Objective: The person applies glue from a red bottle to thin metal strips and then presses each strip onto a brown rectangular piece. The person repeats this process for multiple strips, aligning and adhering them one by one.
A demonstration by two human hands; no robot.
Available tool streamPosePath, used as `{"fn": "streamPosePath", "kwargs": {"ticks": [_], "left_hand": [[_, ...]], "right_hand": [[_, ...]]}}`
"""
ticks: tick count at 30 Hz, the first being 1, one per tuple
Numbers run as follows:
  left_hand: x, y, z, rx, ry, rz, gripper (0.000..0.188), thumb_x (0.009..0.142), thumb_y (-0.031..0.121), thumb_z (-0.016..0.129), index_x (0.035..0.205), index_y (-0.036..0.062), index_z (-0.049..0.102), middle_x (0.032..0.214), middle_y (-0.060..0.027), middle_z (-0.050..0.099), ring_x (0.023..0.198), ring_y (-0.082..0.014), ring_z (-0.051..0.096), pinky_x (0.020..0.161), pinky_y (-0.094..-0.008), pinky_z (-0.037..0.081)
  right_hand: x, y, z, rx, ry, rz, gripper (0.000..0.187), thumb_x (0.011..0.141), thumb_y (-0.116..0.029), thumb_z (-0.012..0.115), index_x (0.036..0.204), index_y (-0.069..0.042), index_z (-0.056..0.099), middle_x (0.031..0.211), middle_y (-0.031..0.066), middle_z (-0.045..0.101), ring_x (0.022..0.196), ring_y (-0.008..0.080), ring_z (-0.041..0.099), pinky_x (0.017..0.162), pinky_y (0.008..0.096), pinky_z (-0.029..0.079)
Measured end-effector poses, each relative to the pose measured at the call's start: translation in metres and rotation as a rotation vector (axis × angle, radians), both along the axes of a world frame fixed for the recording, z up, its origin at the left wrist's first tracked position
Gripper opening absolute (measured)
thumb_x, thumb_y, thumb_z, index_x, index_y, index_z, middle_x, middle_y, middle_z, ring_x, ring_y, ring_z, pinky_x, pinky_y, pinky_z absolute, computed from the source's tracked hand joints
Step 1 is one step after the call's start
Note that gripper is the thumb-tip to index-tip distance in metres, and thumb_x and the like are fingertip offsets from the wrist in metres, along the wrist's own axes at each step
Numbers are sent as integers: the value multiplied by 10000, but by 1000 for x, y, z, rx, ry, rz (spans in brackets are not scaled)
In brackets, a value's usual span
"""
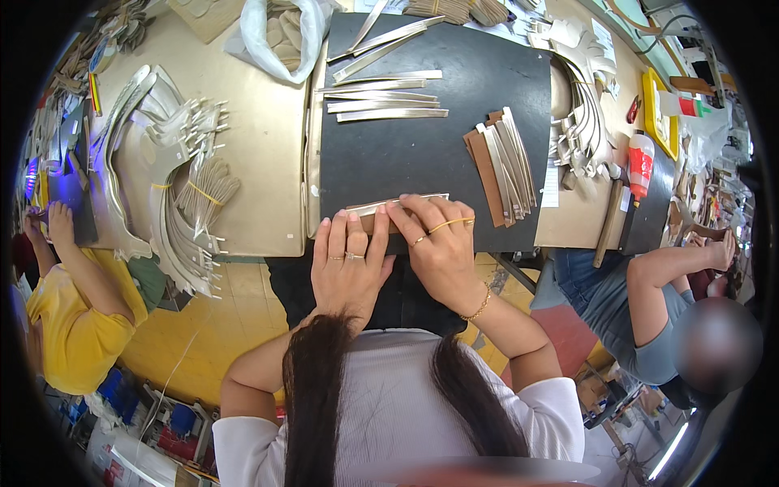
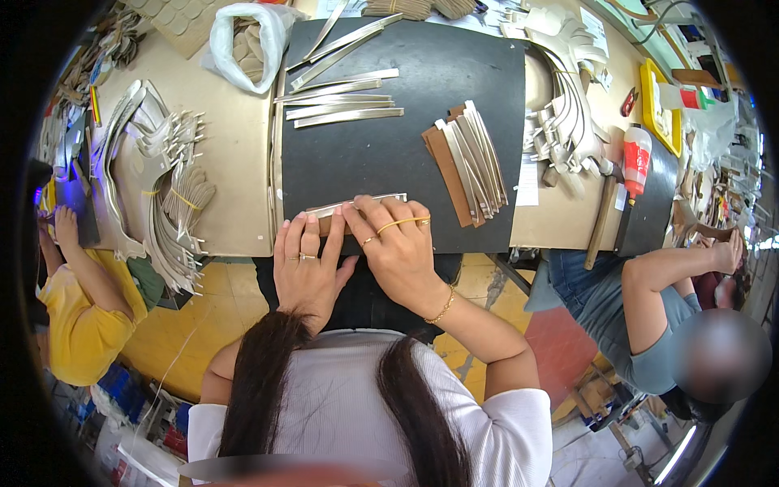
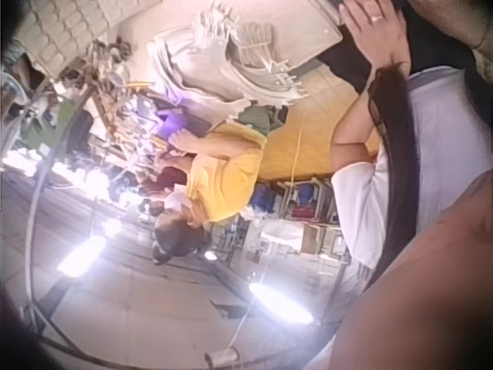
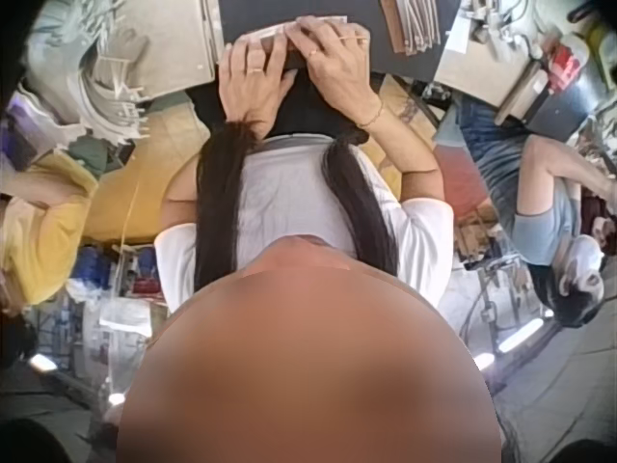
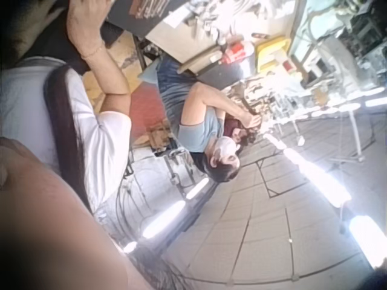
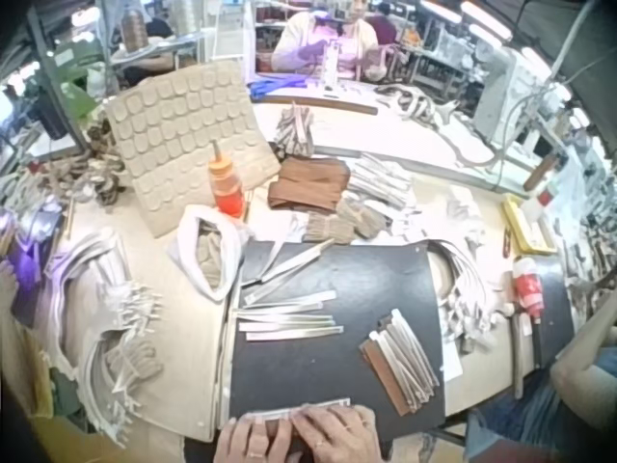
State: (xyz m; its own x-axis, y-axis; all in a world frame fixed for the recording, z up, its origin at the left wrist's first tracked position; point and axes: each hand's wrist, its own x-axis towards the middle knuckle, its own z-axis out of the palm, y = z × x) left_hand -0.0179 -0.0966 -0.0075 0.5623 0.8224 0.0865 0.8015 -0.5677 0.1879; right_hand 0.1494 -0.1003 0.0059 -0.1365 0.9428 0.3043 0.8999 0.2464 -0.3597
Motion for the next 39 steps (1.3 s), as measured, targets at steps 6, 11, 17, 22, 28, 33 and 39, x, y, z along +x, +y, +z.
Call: {"fn": "streamPosePath", "kwargs": {"ticks": [6, 11, 17, 22, 28, 33, 39], "left_hand": [[-4, -2, -2, -17, 11, -19, 829, 733, 296, 837, 1468, 181, 475, 1324, -142, 436, 1310, -327, 411, 1130, -484, 363], [-6, -5, -4, -44, -71, -15, 821, 747, 269, 832, 1472, 161, 462, 1370, -172, 412, 1345, -352, 384, 1136, -495, 352], [-15, -12, -2, -115, -209, -6, 740, 763, 257, 818, 1424, 148, 506, 1412, -192, 411, 1399, -371, 346, 1136, -516, 348], [-19, -21, -4, -55, -279, -8, 665, 768, 222, 799, 1377, 128, 549, 1387, -146, 428, 1326, -349, 393, 1069, -493, 382], [-16, -27, -8, -53, -219, -106, 607, 810, 261, 752, 1370, 116, 567, 1409, -95, 478, 1301, -297, 429, 1040, -471, 376], [-16, -30, -11, 0, -167, -98, 614, 815, 283, 740, 1382, 126, 562, 1419, -76, 464, 1315, -283, 425, 1044, -472, 377], [-10, -31, -16, 19, -143, -87, 640, 808, 277, 755, 1396, 128, 551, 1389, -92, 472, 1327, -297, 383, 1056, -481, 340]], "right_hand": [[33, -14, 7, -91, -110, -125, 405, 774, -9, 703, 1175, -68, 693, 1179, 41, 645, 1083, 241, 579, 943, 411, 399], [36, -11, 20, -69, -23, -213, 425, 816, -16, 704, 1237, -57, 659, 1232, 76, 611, 1094, 277, 581, 963, 425, 407], [12, 16, 12, -121, 53, 40, 349, 831, -115, 743, 1179, -134, 715, 1213, 57, 628, 1067, 282, 573, 921, 416, 421], [14, 17, 0, -2, 59, 128, 286, 776, -115, 732, 1062, -107, 736, 1125, 33, 646, 983, 247, 584, 877, 407, 430], [18, 11, -11, 122, 7, 255, 286, 775, -142, 655, 1043, -51, 697, 1073, 39, 646, 941, 229, 593, 844, 398, 450], [17, 6, -6, 42, 60, 239, 220, 777, -56, 693, 995, -61, 668, 1039, 41, 689, 939, 222, 645, 908, 416, 481], [22, 4, 16, -7, 263, 176, 219, 802, -5, 717, 1007, -55, 660, 1018, 65, 700, 901, 245, 664, 913, 433, 512]]}}
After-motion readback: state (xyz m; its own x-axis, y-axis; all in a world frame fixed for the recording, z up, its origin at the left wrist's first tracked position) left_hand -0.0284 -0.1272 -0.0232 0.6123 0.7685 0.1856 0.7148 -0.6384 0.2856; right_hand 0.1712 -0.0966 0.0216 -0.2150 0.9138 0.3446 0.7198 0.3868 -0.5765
